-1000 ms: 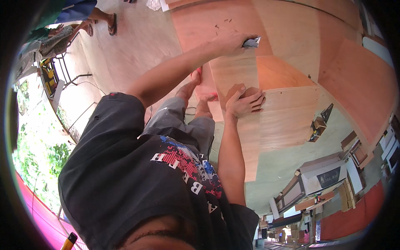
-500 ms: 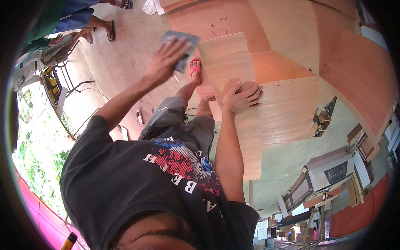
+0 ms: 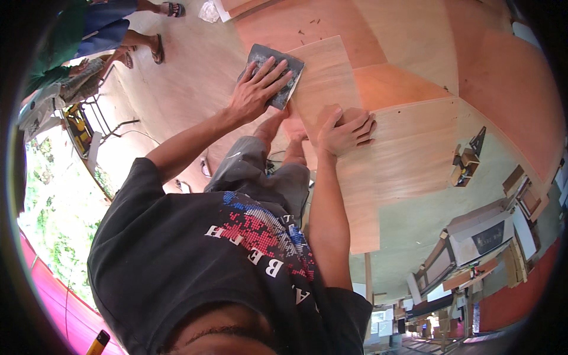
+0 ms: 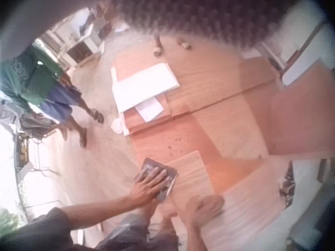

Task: The person uses a circular saw to cut a white board on a workbench, then sands the edges of a wooden board with sandpaper. The person also moves the cut board and places it on a table saw.

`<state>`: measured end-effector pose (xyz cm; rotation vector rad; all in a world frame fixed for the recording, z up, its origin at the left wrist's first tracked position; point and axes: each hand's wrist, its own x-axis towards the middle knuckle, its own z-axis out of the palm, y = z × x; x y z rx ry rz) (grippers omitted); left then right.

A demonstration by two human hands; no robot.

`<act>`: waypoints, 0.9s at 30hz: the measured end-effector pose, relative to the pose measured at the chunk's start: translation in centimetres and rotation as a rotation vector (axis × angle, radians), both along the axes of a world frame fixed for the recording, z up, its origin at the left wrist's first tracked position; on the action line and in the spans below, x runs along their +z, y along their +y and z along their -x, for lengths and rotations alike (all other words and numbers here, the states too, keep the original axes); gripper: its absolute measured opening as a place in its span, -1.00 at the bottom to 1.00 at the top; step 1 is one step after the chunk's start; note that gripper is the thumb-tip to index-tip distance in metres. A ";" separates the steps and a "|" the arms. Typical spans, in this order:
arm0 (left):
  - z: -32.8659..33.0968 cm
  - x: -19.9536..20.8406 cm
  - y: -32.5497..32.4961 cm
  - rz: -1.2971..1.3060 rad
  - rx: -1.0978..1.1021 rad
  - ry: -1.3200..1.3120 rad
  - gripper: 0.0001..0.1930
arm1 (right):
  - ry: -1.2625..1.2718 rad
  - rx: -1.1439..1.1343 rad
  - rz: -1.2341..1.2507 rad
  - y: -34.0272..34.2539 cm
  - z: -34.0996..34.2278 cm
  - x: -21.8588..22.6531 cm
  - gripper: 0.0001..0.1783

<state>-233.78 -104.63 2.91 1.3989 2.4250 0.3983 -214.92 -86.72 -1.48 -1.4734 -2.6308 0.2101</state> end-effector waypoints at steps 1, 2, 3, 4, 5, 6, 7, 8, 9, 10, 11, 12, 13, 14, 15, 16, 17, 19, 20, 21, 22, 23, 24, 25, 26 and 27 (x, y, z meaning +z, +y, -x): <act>0.1 0.4 -0.7 0.016 0.001 -0.017 -0.16 | 0.014 0.010 -0.003 0.0 0.0 0.0 -0.14; 0.2 0.3 -0.2 0.049 -0.029 0.020 -0.17 | 0.003 -0.006 0.008 -0.5 -0.1 0.1 -0.14; 0.5 0.3 1.9 0.074 -0.040 0.068 -0.19 | 0.003 -0.003 0.009 -0.4 0.2 0.3 -0.13; 0.9 0.3 4.3 0.099 -0.051 0.113 -0.20 | 0.000 0.000 0.011 -0.3 0.5 0.3 -0.13; 1.3 0.4 7.1 0.054 -0.049 0.094 -0.23 | 0.008 -0.002 0.007 -0.3 0.4 0.3 -0.13; 1.8 0.3 9.9 0.013 -0.043 0.074 -0.27 | 0.016 0.002 0.007 -0.2 0.4 0.3 -0.12; 1.7 -0.1 12.7 0.017 -0.022 0.121 -0.30 | 0.024 0.017 0.011 -0.3 0.4 0.2 -0.12; 1.8 -0.6 14.3 0.016 -0.016 0.165 -0.33 | 0.021 0.010 0.004 -0.5 0.4 0.2 -0.12; 1.8 -0.9 14.1 -0.027 -0.015 0.146 -0.33 | 0.014 -0.005 -0.004 -0.4 0.2 0.2 -0.11; 1.7 -1.2 13.7 -0.068 -0.014 0.127 -0.34 | 0.008 -0.018 -0.012 -0.4 0.1 0.2 -0.11; 1.5 -1.4 13.2 -0.110 -0.011 0.109 -0.34 | 0.015 -0.003 -0.014 -0.4 0.1 0.1 -0.12; 1.1 -1.7 11.3 -0.094 0.029 0.089 -0.34 | 0.020 0.012 -0.010 -0.4 0.2 0.3 -0.13; 0.9 -1.7 8.3 -0.087 0.046 0.067 -0.35 | 0.025 0.003 -0.014 -0.3 0.4 0.5 -0.14; 1.1 -1.6 5.2 -0.079 0.063 0.046 -0.35 | 0.022 -0.001 -0.012 -0.3 0.4 0.6 -0.14; 1.7 -1.3 2.2 0.001 0.043 0.081 -0.34 | 0.023 -0.002 -0.007 -0.3 0.4 0.7 -0.14; 2.4 -1.1 -0.9 0.078 0.018 0.114 -0.34 | 0.021 -0.009 -0.004 -0.4 0.4 0.7 -0.14; 3.4 -4.4 -5.7 -0.031 0.240 -0.114 -0.35 | 0.010 0.004 0.000 -0.6 0.4 0.7 -0.14; 5.8 -6.2 -10.6 -0.040 0.479 -0.139 -0.38 | -0.024 0.006 -0.017 -0.4 0.2 -0.1 -0.13; 7.8 -3.5 -9.7 0.061 0.497 0.073 -0.39 | -0.016 -0.005 -0.019 -0.1 0.1 -0.2 -0.12; 9.7 -1.1 -7.5 0.097 0.541 -0.084 -0.41 | -0.004 -0.008 -0.018 -0.1 0.3 -0.1 -0.12; 11.2 1.2 -5.0 0.139 0.578 -0.251 -0.43 | -0.002 -0.012 -0.017 -0.3 0.1 0.0 -0.11; 11.4 2.2 -3.0 0.188 0.616 -0.421 -0.45 | 0.005 -0.008 -0.020 -0.4 -0.3 0.0 -0.12; 11.7 1.4 -1.2 0.153 0.515 -0.484 -0.46 | 0.020 0.001 -0.026 -0.3 -0.2 -0.1 -0.12; 12.2 0.2 1.5 0.113 0.403 -0.544 -0.47 | 0.036 0.004 -0.041 -0.1 0.0 -0.3 -0.13; 11.7 -0.1 4.9 0.055 0.306 -0.570 -0.46 | 0.036 0.005 -0.042 0.0 0.0 -0.3 -0.13; 11.1 -0.4 8.0 -0.004 0.203 -0.595 -0.45 | 0.035 0.002 -0.046 0.0 0.1 -0.2 -0.13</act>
